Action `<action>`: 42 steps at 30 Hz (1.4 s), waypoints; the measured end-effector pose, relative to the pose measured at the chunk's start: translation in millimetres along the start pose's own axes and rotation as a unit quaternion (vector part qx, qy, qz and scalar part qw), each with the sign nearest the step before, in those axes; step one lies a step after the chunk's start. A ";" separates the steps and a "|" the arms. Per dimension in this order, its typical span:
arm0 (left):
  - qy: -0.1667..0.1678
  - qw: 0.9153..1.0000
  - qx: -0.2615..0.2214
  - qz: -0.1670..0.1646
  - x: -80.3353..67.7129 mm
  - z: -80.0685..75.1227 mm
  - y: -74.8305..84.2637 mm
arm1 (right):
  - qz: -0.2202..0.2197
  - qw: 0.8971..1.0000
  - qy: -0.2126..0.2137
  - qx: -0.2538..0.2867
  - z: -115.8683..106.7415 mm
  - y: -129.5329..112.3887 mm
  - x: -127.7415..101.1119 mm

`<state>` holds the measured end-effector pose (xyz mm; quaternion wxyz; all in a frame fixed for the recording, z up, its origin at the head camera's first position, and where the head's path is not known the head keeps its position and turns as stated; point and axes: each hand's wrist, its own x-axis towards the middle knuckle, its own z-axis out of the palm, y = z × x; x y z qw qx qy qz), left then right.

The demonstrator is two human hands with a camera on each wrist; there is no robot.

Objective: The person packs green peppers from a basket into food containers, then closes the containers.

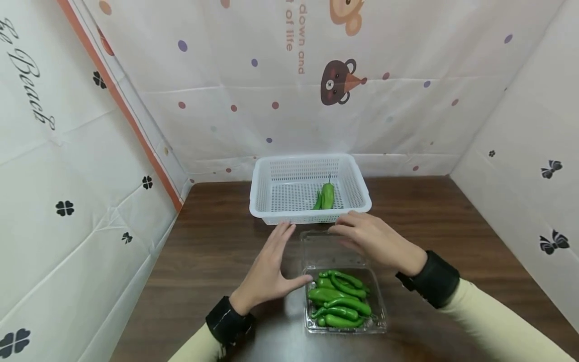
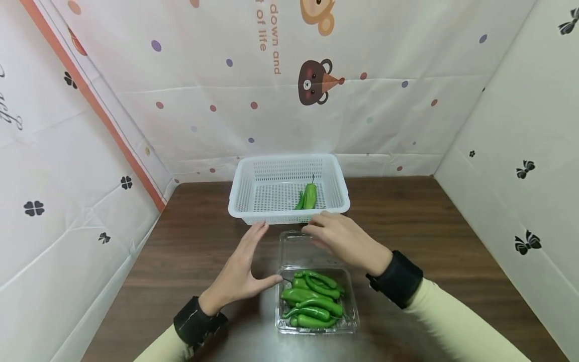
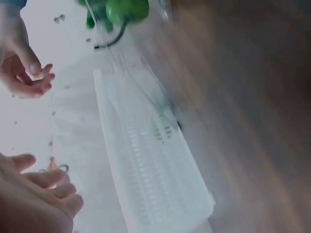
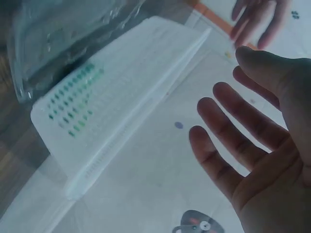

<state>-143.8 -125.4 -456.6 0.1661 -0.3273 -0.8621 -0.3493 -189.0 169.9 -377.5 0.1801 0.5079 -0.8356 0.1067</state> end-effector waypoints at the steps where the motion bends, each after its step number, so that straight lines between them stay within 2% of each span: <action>1: 0.010 1.000 -0.001 -0.003 1.8 -0.8 -2.6 | -0.001 1.000 0.002 0.000 0.3 4.3 4.2; 5: 0.039 0.999 0.001 -0.027 8.0 -4.2 -12.3 | 0.004 1.000 0.003 0.005 2.9 21.5 19.1; 11: 0.058 0.996 0.019 -0.060 17.4 -9.1 -23.4 | 0.020 1.000 -0.014 -0.013 6.6 50.0 39.1; 16: 0.072 0.993 0.029 -0.092 25.2 -10.1 -32.7 | 0.038 0.998 -0.047 -0.019 13.7 72.2 53.4; 24: 0.073 0.987 0.043 -0.140 32.9 -12.3 -46.7 | 0.060 0.992 -0.106 -0.021 26.2 99.4 69.4; 32: 0.069 0.985 0.057 -0.149 38.3 -17.1 -60.0 | 0.093 0.979 -0.177 -0.025 37.1 122.5 81.9; 38: 0.068 0.983 0.073 -0.155 42.6 -20.4 -69.3 | 0.099 0.973 -0.207 -0.026 42.6 129.1 90.8; 42: 0.061 0.981 0.079 -0.166 46.0 -22.2 -74.6 | 0.087 0.971 -0.218 -0.039 47.7 134.0 94.6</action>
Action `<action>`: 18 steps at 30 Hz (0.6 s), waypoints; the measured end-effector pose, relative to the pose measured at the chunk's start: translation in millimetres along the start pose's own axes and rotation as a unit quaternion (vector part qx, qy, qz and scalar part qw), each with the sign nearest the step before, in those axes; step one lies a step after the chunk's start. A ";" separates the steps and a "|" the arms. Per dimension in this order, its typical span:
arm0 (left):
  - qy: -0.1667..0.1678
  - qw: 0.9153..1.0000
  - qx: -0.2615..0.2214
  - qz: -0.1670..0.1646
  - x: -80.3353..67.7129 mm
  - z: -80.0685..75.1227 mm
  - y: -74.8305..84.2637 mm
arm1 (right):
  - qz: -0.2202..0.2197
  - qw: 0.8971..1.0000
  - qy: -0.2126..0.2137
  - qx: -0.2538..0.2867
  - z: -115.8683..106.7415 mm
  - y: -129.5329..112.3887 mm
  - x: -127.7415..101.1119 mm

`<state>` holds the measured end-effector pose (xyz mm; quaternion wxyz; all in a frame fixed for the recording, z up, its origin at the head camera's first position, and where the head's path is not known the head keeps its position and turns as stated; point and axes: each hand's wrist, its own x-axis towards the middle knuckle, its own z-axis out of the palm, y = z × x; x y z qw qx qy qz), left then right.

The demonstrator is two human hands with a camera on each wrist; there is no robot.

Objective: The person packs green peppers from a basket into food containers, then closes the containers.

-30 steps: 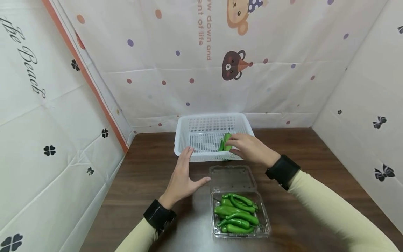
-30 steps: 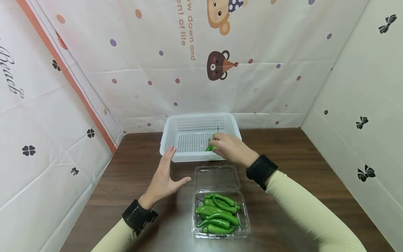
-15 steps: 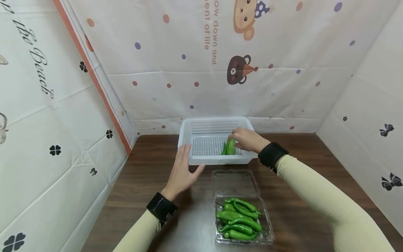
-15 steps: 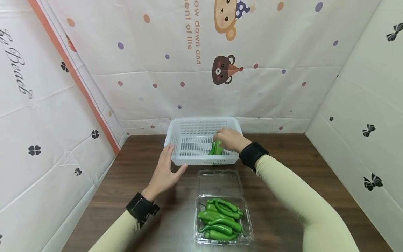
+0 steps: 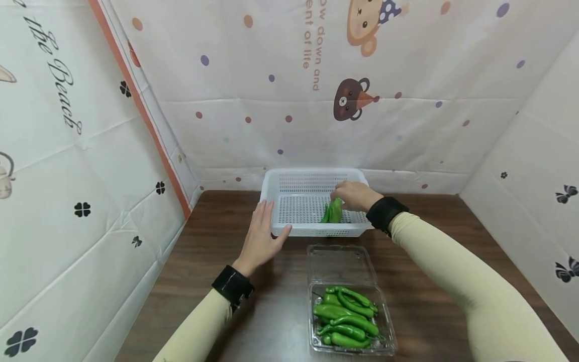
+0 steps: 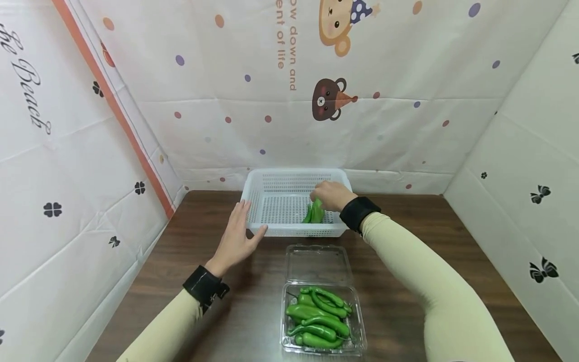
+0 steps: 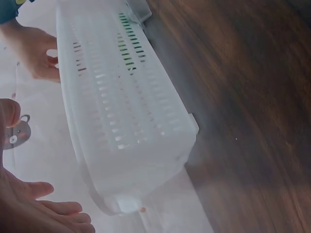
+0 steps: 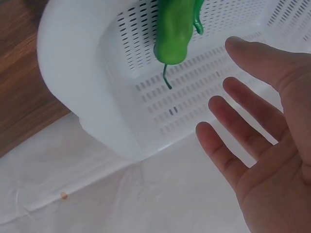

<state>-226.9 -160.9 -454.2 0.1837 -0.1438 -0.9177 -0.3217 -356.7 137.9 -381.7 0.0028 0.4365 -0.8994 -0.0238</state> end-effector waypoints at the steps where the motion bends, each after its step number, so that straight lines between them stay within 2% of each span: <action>1: -0.003 1.000 0.002 -0.004 0.8 0.3 -1.3 | -0.004 1.000 -0.002 -0.003 1.0 0.9 1.7; 7: -0.017 0.999 0.019 -0.022 5.3 0.1 -6.0 | -0.005 0.999 -0.034 -0.022 2.9 5.0 9.6; 10: -0.017 0.999 0.027 -0.024 7.3 -2.6 -9.3 | 0.001 0.998 -0.060 -0.030 3.5 7.0 14.2; 18: -0.011 0.999 0.030 -0.019 10.6 -7.8 -15.9 | 0.017 0.995 -0.088 -0.031 9.0 11.4 27.0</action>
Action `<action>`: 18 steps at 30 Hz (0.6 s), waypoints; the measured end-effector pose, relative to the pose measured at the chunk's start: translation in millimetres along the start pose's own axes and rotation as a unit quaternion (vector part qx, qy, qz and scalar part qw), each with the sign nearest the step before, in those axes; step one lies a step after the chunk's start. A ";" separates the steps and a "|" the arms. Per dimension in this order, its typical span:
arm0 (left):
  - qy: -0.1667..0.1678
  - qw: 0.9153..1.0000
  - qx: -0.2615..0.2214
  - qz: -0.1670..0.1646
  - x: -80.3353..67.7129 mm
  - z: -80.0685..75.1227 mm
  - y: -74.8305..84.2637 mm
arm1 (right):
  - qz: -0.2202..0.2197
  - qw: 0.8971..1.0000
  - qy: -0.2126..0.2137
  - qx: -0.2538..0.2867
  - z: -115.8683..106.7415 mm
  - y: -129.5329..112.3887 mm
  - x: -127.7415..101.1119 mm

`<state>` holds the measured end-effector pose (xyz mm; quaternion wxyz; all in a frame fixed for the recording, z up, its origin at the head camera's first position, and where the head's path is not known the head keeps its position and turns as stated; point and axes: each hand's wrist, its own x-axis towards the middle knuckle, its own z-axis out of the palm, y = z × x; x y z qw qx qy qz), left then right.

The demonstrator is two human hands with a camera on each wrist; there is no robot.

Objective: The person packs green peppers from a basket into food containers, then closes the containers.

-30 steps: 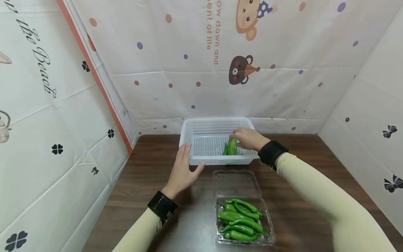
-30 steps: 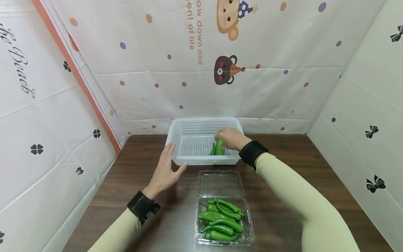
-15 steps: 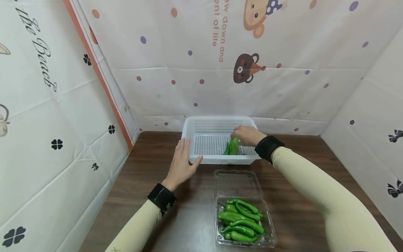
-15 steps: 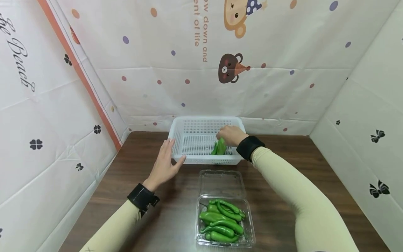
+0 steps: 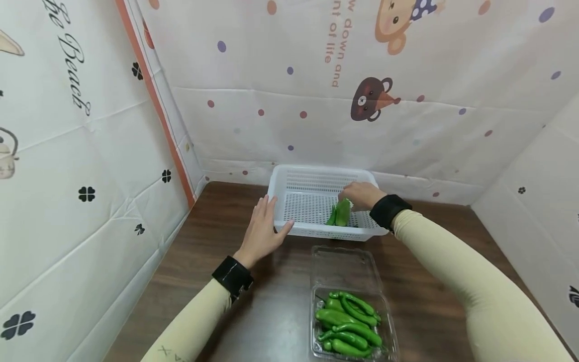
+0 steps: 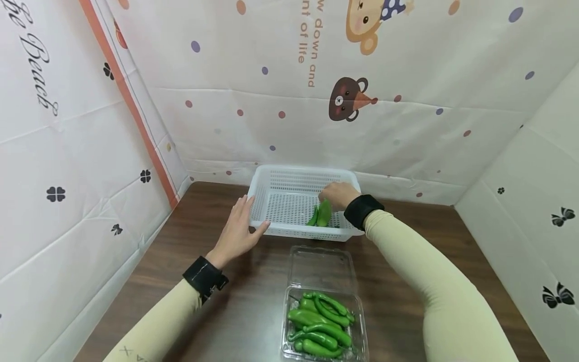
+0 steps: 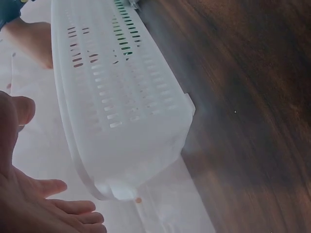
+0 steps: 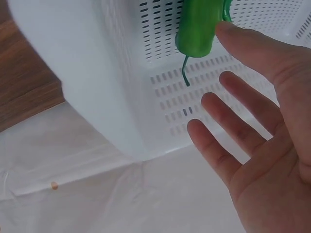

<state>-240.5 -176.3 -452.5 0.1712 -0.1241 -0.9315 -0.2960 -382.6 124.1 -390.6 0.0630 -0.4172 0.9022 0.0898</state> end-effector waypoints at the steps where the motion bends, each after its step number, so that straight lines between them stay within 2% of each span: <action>1: -0.001 1.000 -0.002 0.000 0.7 -0.3 -0.4 | -0.001 1.000 -0.006 -0.004 0.0 0.4 2.0; 5: -0.010 1.000 -0.004 0.001 1.7 0.5 -2.6 | -0.014 0.999 -0.029 -0.016 3.6 0.6 8.2; 11: -0.018 1.000 0.005 -0.001 3.7 1.3 -4.5 | -0.034 0.999 -0.027 -0.021 9.7 1.9 14.9; 14: -0.017 1.000 0.003 -0.002 5.4 2.3 -6.0 | -0.030 0.999 -0.030 -0.018 10.9 2.8 19.1; 18: -0.031 0.999 0.000 -0.016 5.7 2.9 -8.4 | -0.024 0.998 -0.054 -0.017 12.0 1.2 25.7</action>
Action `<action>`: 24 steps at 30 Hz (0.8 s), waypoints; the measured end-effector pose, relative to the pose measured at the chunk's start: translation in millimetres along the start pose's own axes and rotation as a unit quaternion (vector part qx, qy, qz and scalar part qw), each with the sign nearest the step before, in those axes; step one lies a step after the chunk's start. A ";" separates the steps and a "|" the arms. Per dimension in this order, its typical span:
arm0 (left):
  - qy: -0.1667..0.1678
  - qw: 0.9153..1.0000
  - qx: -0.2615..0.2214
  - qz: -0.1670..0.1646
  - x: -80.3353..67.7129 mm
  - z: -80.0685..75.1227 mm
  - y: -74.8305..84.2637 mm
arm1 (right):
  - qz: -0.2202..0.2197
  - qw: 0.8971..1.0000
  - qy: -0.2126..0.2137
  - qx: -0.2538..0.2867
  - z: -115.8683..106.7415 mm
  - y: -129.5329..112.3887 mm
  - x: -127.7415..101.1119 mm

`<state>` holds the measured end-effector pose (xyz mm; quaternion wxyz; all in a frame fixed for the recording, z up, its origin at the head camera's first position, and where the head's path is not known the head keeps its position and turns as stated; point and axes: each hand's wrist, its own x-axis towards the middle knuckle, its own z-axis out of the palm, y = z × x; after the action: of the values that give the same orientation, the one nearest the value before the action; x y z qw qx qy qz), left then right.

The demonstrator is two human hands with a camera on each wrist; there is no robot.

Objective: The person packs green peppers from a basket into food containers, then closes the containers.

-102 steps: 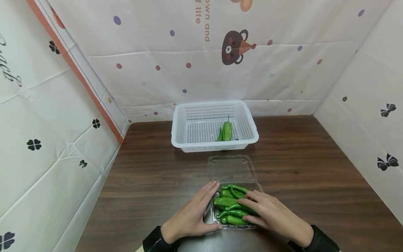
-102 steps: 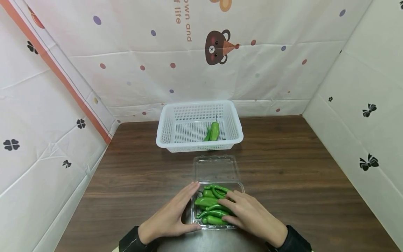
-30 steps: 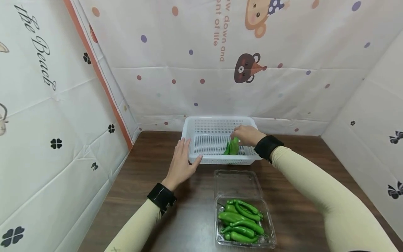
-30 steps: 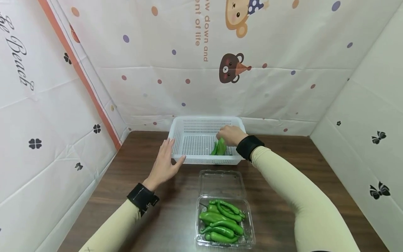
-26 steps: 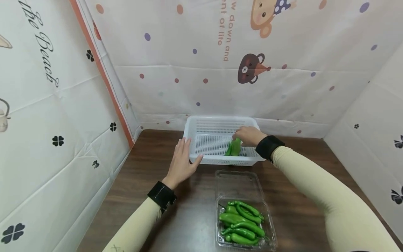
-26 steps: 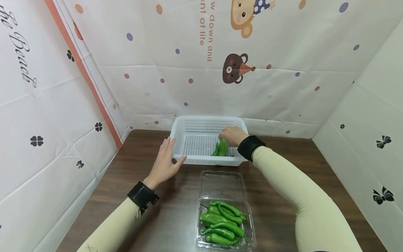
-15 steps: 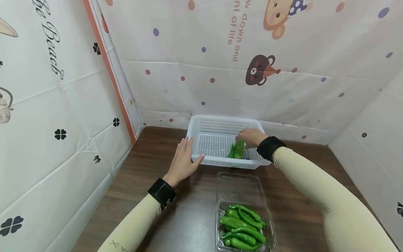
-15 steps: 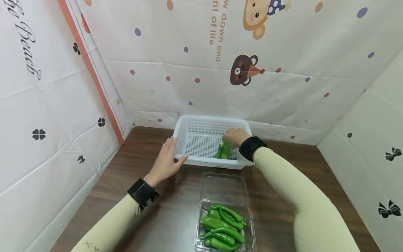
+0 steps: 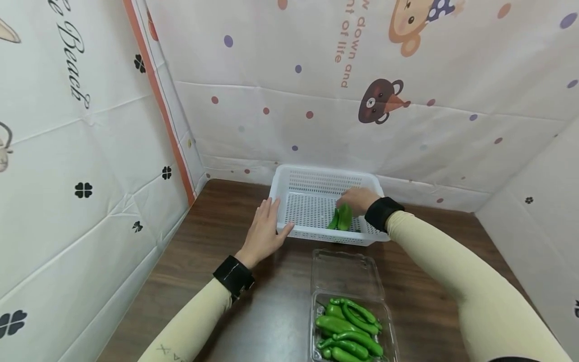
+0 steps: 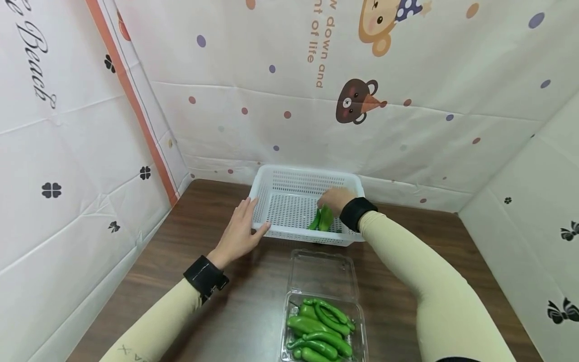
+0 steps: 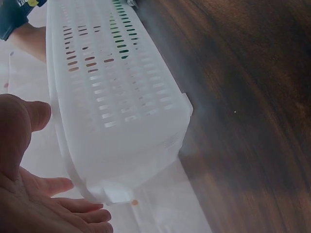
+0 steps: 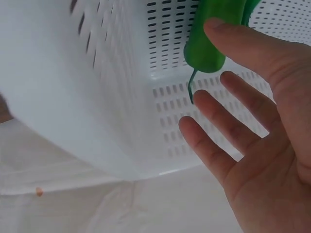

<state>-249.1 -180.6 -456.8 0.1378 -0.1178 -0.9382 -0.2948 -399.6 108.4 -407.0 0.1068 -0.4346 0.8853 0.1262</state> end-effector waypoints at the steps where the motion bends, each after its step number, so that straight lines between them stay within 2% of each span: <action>1: -0.003 1.000 0.001 -0.003 -0.7 -0.2 -0.7 | 0.001 1.000 -0.007 -0.002 0.3 -1.0 1.4; 5: -0.003 1.000 0.001 -0.004 -2.4 -0.8 -3.3 | 0.005 1.000 -0.020 -0.019 2.9 -3.2 5.1; 13: -0.015 1.000 -0.008 -0.012 -1.3 0.1 -5.7 | 0.010 1.000 -0.008 -0.018 12.8 -1.9 9.4; 24: -0.019 0.999 -0.013 -0.023 -0.1 4.9 -8.6 | -0.007 1.000 0.007 -0.022 20.2 0.0 13.7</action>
<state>-252.5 -184.6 -465.2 0.1113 -0.1036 -0.9391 -0.3081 -406.2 104.6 -430.2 0.0922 -0.4434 0.8802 0.1422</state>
